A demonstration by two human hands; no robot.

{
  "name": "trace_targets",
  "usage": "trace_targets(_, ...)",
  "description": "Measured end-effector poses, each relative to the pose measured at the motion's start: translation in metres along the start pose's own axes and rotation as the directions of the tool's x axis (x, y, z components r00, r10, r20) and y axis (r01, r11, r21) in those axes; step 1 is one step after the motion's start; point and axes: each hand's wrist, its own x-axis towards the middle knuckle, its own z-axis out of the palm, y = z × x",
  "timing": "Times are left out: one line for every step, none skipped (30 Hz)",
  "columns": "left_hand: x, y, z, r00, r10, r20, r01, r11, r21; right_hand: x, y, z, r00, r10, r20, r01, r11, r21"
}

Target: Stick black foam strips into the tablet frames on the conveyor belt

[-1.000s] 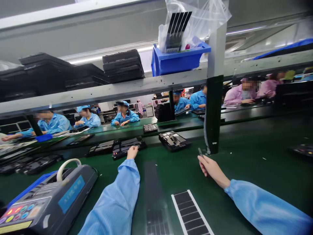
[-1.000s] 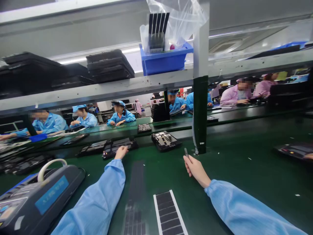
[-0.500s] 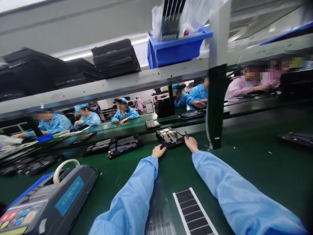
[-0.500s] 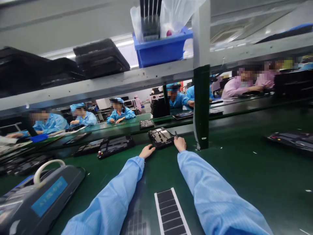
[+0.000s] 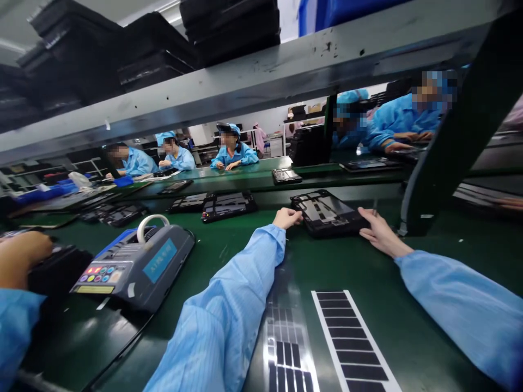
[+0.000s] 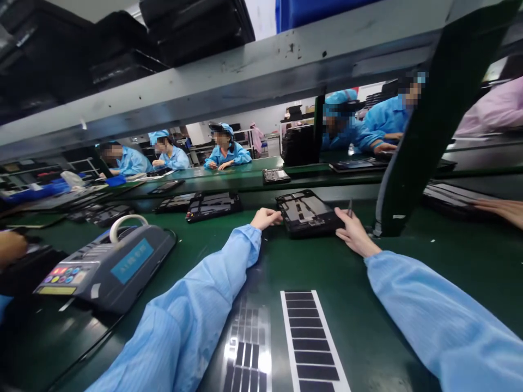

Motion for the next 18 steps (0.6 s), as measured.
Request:
trace_targets(0.005, -0.002, -0.011, 0.997, -0.034, -0.076, 0.035, 0.999, 0.004, -0.012, 0.0, -0.006, 1.0, 0.008, 0.013, -0.008, 0.999, 0.039)
trace_targets(0.009, -0.006, -0.025, 0.985, -0.07, -0.159, 0.072, 0.997, 0.005, -0.023, -0.001, -0.014, 1.0, 0.023, 0.017, -0.024, 0.997, 0.08)
trace_targets(0.013, -0.013, -0.041, 0.962, -0.112, -0.248, 0.116, 0.993, 0.002, -0.034, 0.0, -0.021, 0.999, 0.044, 0.011, -0.045, 0.992, 0.117)
trace_targets(0.016, -0.022, -0.059, 0.927, -0.16, -0.34, 0.168, 0.986, -0.005, -0.042, 0.0, -0.029, 0.998, 0.069, 0.0, -0.069, 0.987, 0.147)
trace_targets(0.018, -0.034, -0.077, 0.876, -0.213, -0.432, 0.226, 0.974, -0.021, -0.05, 0.001, -0.037, 0.995, 0.097, -0.018, -0.092, 0.983, 0.158)
trace_targets(0.018, -0.049, -0.095, 0.81, -0.283, -0.514, 0.3, 0.953, -0.052, -0.055, 0.002, -0.043, 0.992, 0.119, -0.039, -0.112, 0.982, 0.154)
trace_targets(0.018, -0.066, -0.112, 0.742, -0.345, -0.575, 0.363, 0.927, -0.088, -0.059, 0.002, -0.047, 0.989, 0.134, -0.057, -0.125, 0.981, 0.148)
trace_targets(0.018, -0.084, -0.126, 0.672, -0.4, -0.623, 0.417, 0.9, -0.128, -0.061, 0.003, -0.05, 0.987, 0.144, -0.069, -0.133, 0.98, 0.146)
trace_targets(0.018, -0.102, -0.137, 0.613, -0.45, -0.649, 0.459, 0.872, -0.171, -0.062, 0.004, -0.052, 0.987, 0.144, -0.076, -0.132, 0.98, 0.151)
trace_targets(0.019, -0.12, -0.145, 0.565, -0.491, -0.663, 0.488, 0.847, -0.211, -0.061, 0.005, -0.051, 0.988, 0.137, -0.074, -0.123, 0.979, 0.164)
trace_targets(0.021, -0.137, -0.15, 0.533, -0.518, -0.669, 0.502, 0.83, -0.243, -0.06, 0.005, -0.05, 0.99, 0.124, -0.069, -0.11, 0.977, 0.181)
trace_targets(0.024, -0.152, -0.152, 0.513, -0.536, -0.67, 0.505, 0.82, -0.27, -0.059, 0.006, -0.049, 0.992, 0.11, -0.063, -0.096, 0.976, 0.197)
trace_targets(0.029, -0.165, -0.152, 0.501, -0.549, -0.669, 0.501, 0.814, -0.293, -0.057, 0.007, -0.047, 0.993, 0.101, -0.062, -0.086, 0.975, 0.205)
trace_targets(0.035, -0.176, -0.152, 0.498, -0.555, -0.666, 0.49, 0.814, -0.312, -0.056, 0.008, -0.046, 0.993, 0.095, -0.064, -0.08, 0.975, 0.206)
trace_targets(0.041, -0.184, -0.151, 0.499, -0.556, -0.665, 0.474, 0.817, -0.327, -0.055, 0.008, -0.046, 0.994, 0.091, -0.066, -0.075, 0.976, 0.204)
trace_targets(0.048, -0.191, -0.151, 0.504, -0.549, -0.667, 0.452, 0.825, -0.339, -0.054, 0.009, -0.046, 0.994, 0.089, -0.068, -0.074, 0.977, 0.2)
trace_targets(0.055, -0.197, -0.151, 0.512, -0.536, -0.672, 0.423, 0.838, -0.345, -0.054, 0.01, -0.046, 0.994, 0.09, -0.069, -0.075, 0.978, 0.196)
trace_targets(0.061, -0.201, -0.152, 0.522, -0.516, -0.679, 0.391, 0.853, -0.347, -0.054, 0.01, -0.047, 0.993, 0.093, -0.07, -0.078, 0.978, 0.193)
